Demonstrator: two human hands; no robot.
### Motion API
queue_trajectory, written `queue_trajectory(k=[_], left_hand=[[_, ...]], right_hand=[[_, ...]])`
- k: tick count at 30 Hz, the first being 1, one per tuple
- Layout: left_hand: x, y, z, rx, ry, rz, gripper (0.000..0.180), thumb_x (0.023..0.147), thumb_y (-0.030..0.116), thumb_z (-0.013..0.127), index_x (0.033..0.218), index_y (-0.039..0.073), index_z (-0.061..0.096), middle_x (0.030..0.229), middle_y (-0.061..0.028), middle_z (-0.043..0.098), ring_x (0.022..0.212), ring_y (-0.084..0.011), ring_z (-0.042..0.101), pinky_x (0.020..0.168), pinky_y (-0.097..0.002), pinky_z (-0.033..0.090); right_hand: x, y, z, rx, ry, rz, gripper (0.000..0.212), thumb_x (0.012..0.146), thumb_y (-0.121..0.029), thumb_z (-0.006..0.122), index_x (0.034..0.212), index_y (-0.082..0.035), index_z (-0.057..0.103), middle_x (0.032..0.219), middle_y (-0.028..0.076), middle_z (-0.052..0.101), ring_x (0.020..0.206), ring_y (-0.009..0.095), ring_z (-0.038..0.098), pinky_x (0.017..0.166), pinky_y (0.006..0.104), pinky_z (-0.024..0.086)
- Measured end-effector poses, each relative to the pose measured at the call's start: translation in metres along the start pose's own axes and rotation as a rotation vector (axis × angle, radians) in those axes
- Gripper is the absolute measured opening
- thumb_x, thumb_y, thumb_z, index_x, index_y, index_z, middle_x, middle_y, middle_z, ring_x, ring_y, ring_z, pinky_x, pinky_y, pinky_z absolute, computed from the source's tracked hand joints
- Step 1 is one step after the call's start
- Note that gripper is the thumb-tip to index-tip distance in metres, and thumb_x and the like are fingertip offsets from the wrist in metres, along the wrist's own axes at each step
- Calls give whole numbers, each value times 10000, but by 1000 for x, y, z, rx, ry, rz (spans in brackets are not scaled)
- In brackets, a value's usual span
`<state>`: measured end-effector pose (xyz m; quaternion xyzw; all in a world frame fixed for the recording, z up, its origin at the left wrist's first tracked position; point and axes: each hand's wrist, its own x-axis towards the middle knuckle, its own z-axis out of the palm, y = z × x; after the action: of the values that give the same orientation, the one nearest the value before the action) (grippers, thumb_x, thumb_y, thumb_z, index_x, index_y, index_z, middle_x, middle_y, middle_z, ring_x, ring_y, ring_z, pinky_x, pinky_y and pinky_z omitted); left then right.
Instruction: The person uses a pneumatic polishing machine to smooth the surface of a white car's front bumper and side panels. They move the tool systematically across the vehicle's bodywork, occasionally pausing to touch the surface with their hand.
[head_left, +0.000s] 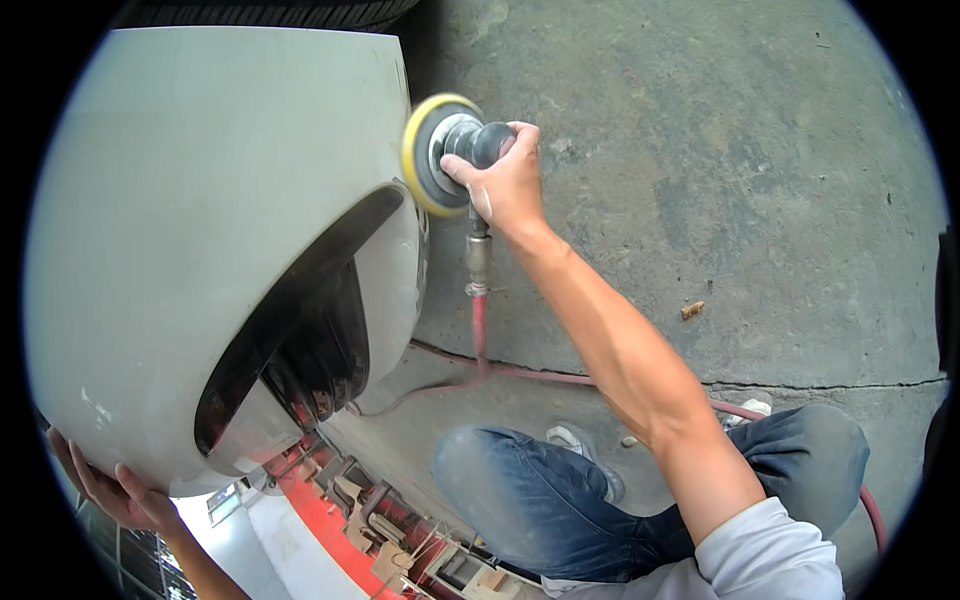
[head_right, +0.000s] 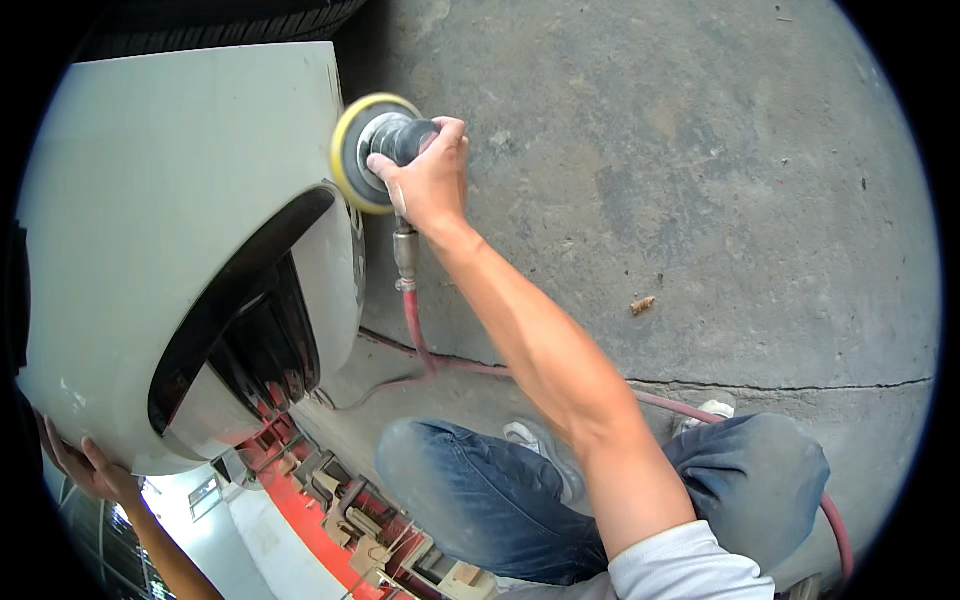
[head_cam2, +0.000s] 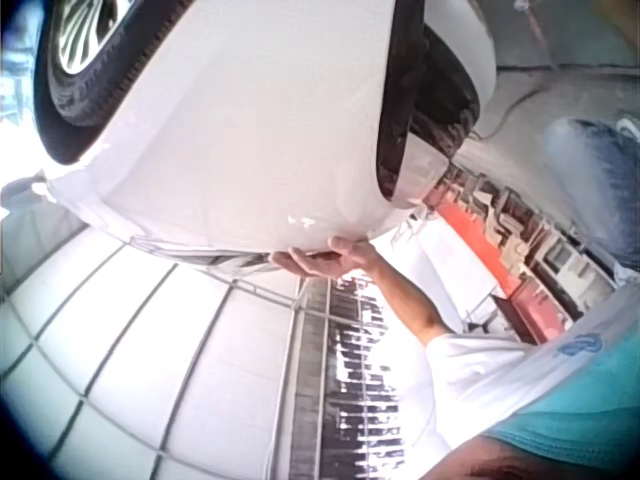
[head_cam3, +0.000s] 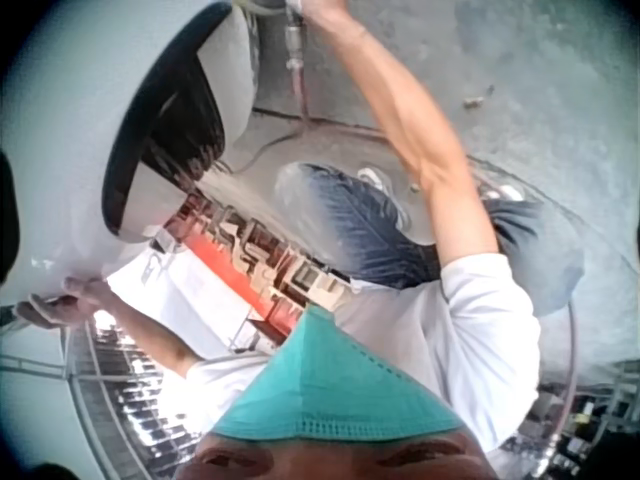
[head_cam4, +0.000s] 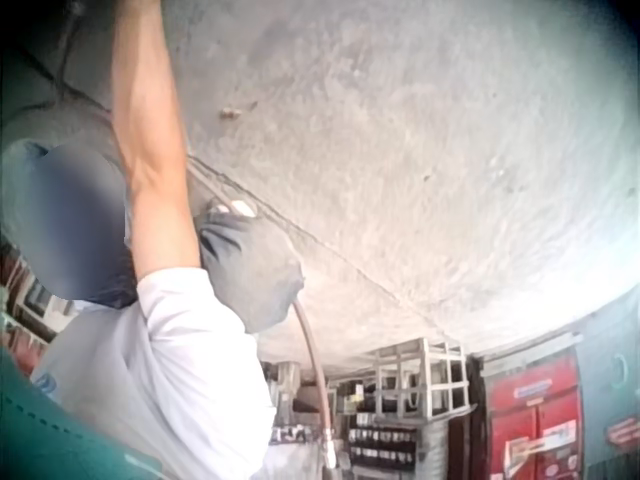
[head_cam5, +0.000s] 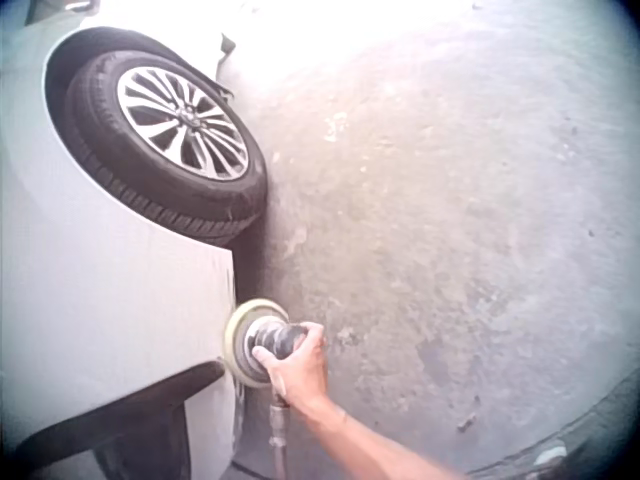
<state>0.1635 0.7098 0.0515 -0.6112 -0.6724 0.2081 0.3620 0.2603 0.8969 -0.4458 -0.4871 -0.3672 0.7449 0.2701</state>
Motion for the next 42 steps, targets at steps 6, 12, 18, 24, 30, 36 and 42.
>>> queue_trajectory(k=[6, 12, 18, 24, 30, 36, 42], left_hand=[[1, 0, 0, -38, 3, 15, 604, 997, 529, 510, 1420, 100, 546, 1526, -167, 470, 1406, -387, 444, 1152, -578, 363], [6, 11, -3, -44, -22, 42, 590, 1008, 490, 527, 1427, 74, 532, 1536, -167, 456, 1425, -384, 419, 1162, -572, 355], [12, 20, 0, -86, 9, 67, 465, 1026, 370, 555, 1367, 54, 565, 1494, -169, 489, 1405, -353, 452, 1155, -519, 402], [-28, 140, 28, -257, -161, 187, 413, 915, 215, 693, 1282, 46, 608, 1247, -159, 635, 1171, -336, 590, 1006, -448, 484], [-138, 338, 96, -1141, -1135, -890, 529, 1036, 431, 544, 1368, 21, 510, 903, -106, 671, 848, -222, 662, 804, -343, 515], [-122, 361, 85, -1480, -1090, -1355, 388, 1071, 452, 468, 953, 87, 523, 731, 19, 470, 625, -78, 474, 519, -243, 432], [-92, 350, 67, -1232, -1230, -1158, 351, 1080, 403, 466, 1058, 56, 514, 808, -11, 509, 676, -105, 491, 643, -251, 449]], right_hand=[[-19, 15, 3, 3, 30, 25, 871, 680, -274, 908, 1306, 24, 381, 1209, 236, 512, 1103, 369, 557, 959, 448, 473], [-46, 26, 1, 13, 48, 121, 843, 679, -275, 908, 1278, 29, 399, 1179, 215, 515, 1056, 339, 552, 938, 431, 472], [-68, 54, 7, 103, 65, 194, 836, 681, -286, 914, 1266, 34, 411, 1164, 213, 553, 1079, 319, 566, 953, 415, 468], [-69, 66, -10, 151, 50, 286, 855, 674, -285, 924, 1275, 41, 409, 1156, 184, 574, 1054, 289, 595, 941, 395, 485], [-77, 35, 11, 425, -67, 355, 835, 695, -217, 904, 1315, 14, 395, 1129, 173, 639, 1053, 261, 630, 957, 370, 494], [-45, 24, 2, 181, -106, 369, 857, 673, -295, 888, 1326, -1, 418, 1217, 221, 618, 1130, 350, 623, 970, 419, 496], [-40, 22, 10, 154, -34, 280, 884, 670, -312, 895, 1340, -11, 404, 1250, 239, 583, 1157, 380, 596, 982, 451, 488]])
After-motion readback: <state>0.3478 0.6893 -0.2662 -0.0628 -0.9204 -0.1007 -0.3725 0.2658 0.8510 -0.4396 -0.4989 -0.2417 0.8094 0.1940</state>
